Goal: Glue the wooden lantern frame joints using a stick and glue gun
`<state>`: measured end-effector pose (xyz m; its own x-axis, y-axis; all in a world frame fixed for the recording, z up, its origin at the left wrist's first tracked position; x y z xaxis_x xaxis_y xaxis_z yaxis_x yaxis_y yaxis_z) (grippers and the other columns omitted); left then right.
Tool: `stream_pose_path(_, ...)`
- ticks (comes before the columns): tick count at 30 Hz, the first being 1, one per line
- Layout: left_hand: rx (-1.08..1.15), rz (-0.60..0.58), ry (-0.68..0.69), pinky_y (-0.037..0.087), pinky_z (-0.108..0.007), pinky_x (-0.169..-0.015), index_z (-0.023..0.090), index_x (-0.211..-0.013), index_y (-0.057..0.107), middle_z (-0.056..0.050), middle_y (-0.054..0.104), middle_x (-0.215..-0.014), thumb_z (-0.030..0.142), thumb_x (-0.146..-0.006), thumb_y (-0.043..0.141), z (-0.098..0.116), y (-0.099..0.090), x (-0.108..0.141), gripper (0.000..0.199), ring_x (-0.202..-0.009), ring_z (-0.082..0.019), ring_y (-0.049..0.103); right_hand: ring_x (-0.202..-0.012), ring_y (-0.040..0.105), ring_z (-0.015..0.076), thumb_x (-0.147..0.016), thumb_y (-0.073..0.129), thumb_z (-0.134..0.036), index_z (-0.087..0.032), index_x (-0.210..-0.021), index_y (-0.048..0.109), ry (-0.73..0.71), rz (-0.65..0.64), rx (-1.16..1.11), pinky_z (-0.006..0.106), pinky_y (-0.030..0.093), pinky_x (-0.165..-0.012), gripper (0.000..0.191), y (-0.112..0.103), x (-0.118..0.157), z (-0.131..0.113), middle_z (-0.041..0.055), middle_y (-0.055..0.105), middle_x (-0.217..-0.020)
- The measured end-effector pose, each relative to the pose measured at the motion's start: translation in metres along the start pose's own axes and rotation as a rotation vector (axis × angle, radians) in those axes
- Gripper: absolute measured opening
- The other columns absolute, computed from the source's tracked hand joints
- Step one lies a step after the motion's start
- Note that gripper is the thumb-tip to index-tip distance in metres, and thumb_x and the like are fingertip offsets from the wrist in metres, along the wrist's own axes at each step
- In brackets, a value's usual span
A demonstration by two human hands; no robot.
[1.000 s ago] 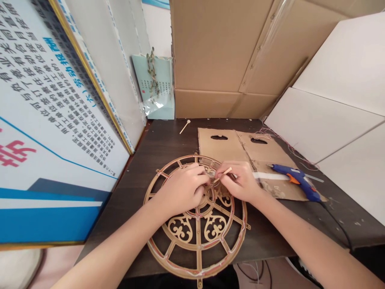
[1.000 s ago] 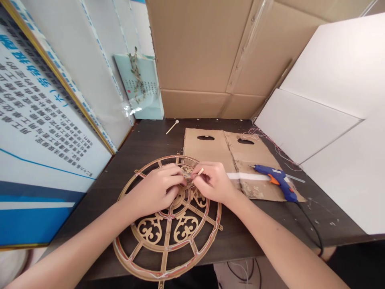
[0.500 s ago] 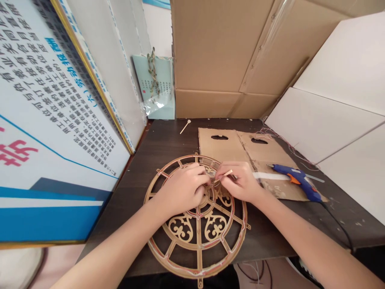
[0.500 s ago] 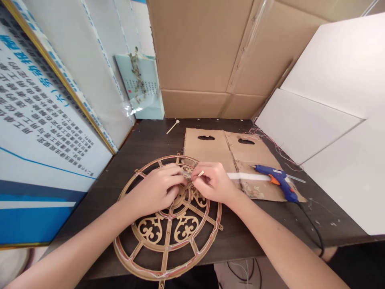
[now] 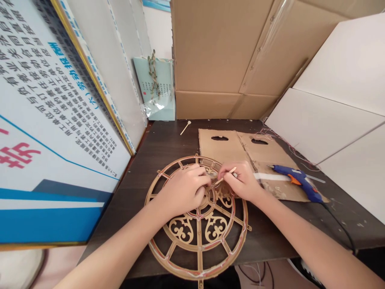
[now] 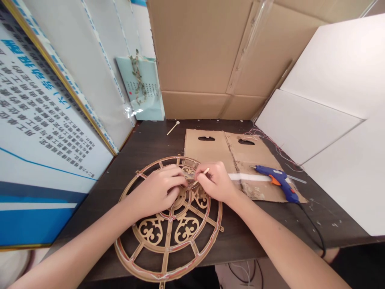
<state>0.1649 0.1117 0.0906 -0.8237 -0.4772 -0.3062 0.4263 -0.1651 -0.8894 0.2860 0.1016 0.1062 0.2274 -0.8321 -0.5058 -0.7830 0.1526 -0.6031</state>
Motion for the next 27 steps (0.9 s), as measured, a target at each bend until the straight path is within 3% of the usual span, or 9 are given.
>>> stream_pose_path(14,-0.001,-0.001,-0.016,0.051,-0.041,-0.086,0.018,-0.087,0.072,-0.004,0.064,-0.092,0.005,-0.089,0.049,-0.0020,0.0004,0.0007,0.027,-0.095,-0.024,0.060,-0.058,0.059,0.0142,-0.079,0.045,-0.013,-0.019,-0.066,0.065,0.048,-0.031,-0.039,0.025,0.043,-0.059,0.024,0.0033,-0.0011,0.0019,0.0006,0.066,-0.063)
stream_pose_path(27,0.013,0.021,0.004,0.053,-0.042,-0.092,0.018,-0.092,0.073,-0.005,0.067,-0.096,0.004,-0.087,0.048,-0.0020,0.0001,0.0020,0.029,-0.100,-0.024,0.062,-0.058,0.059,0.0135,-0.081,0.047,-0.014,-0.019,-0.065,0.065,0.059,0.043,-0.002,0.024,0.043,-0.059,0.024,-0.0006,0.0007,0.0011,0.0001,0.066,-0.063)
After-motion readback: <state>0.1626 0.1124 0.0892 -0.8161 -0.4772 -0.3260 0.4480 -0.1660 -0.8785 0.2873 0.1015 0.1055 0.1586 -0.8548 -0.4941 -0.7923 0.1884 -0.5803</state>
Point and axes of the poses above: each hand's wrist, its own x-axis away from the middle knuckle, its own y-axis out of the palm, z = x × y, the point moved 9 cm from there along -x, towards the middle knuckle
